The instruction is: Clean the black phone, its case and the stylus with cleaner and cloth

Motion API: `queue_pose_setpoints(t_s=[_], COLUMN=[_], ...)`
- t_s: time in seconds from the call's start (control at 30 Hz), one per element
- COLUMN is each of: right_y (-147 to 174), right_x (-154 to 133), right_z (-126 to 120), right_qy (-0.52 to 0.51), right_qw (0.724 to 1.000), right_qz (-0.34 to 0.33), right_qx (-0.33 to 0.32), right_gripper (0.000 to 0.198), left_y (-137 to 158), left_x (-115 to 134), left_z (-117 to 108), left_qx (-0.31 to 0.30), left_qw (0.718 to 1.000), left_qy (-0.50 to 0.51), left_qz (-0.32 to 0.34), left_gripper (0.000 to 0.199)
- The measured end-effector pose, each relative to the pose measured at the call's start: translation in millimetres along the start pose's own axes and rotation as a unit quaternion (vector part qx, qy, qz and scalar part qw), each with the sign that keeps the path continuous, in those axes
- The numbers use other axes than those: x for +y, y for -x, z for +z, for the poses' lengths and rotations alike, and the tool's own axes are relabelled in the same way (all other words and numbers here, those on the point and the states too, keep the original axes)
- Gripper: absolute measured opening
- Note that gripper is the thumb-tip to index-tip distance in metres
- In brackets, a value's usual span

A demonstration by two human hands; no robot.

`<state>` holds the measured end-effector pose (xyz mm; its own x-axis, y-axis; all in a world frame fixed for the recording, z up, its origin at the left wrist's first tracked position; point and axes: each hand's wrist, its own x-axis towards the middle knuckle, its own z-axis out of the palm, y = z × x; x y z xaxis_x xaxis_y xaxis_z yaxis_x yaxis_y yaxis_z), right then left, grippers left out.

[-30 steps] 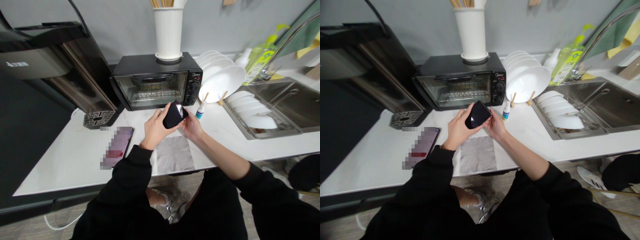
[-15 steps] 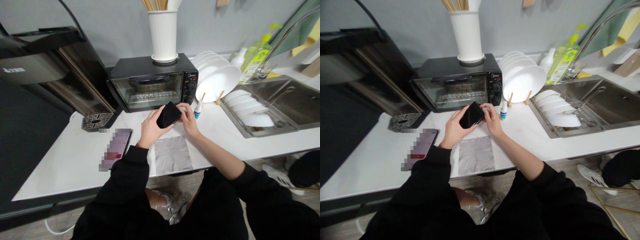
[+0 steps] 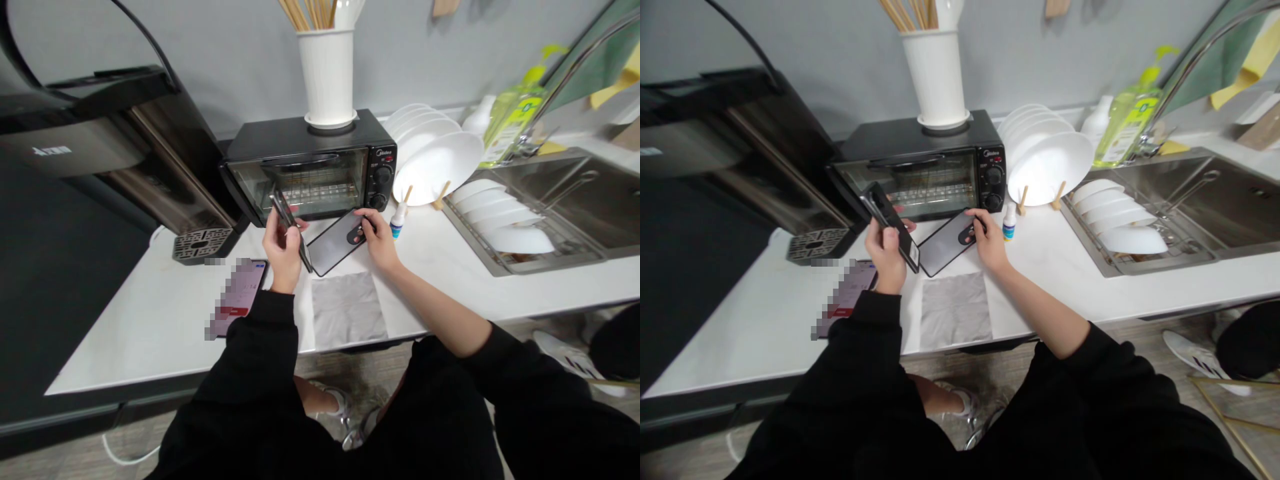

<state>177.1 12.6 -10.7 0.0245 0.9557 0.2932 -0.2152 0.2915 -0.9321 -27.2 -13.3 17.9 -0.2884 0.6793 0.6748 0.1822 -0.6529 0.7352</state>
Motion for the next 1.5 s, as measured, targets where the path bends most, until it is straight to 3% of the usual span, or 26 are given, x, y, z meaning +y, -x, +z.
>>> queue_pose_setpoints(t_s=[0.17, 0.33, 0.43, 0.67, 0.77, 0.93, 1.07, 1.33, 1.5], right_y=[-1, 0, -1, -1, 0, -1, 0, 2, 4], right_x=[-4, -7, -6, -8, -8, -8, -10, -17, -20], right_z=[0, -1, -2, -2, -4, -7, -7, -3, -1], right_qy=[-0.034, -0.034, -0.046, -0.087, -0.095, -0.105, -0.111, -0.112, -0.103], right_qw=[0.999, 0.998, 0.997, 0.991, 0.988, 0.982, 0.980, 0.978, 0.978], right_qz=[0.024, 0.043, 0.062, 0.102, 0.121, 0.150, 0.165, 0.177, 0.180], right_qx=[0.006, -0.002, 0.006, 0.017, 0.022, 0.040, 0.025, -0.007, -0.024], right_gripper=[0.042, 0.034, 0.028, 0.029, 0.028, 0.028, 0.030, 0.032, 0.030], left_y=[-2, -5, -6, -4, -4, 1, 6, 7, 9], left_x=[7, 7, 0, -15, -12, -1, 0, -9, -15], left_z=[1, -1, -2, -1, 0, 2, 5, 4, 6], left_qx=[0.094, 0.077, 0.039, -0.042, -0.077, -0.171, -0.248, -0.343, -0.394], left_qw=[0.989, 0.975, 0.983, 0.987, 0.966, 0.904, 0.876, 0.869, 0.846], left_qy=[0.099, 0.178, 0.128, -0.129, -0.230, -0.382, -0.408, -0.356, -0.358], left_qz=[-0.047, -0.108, -0.122, -0.083, -0.084, -0.090, -0.063, -0.004, 0.002], left_gripper=[0.064, 0.061, 0.059, 0.070, 0.072, 0.083, 0.087, 0.077, 0.068])
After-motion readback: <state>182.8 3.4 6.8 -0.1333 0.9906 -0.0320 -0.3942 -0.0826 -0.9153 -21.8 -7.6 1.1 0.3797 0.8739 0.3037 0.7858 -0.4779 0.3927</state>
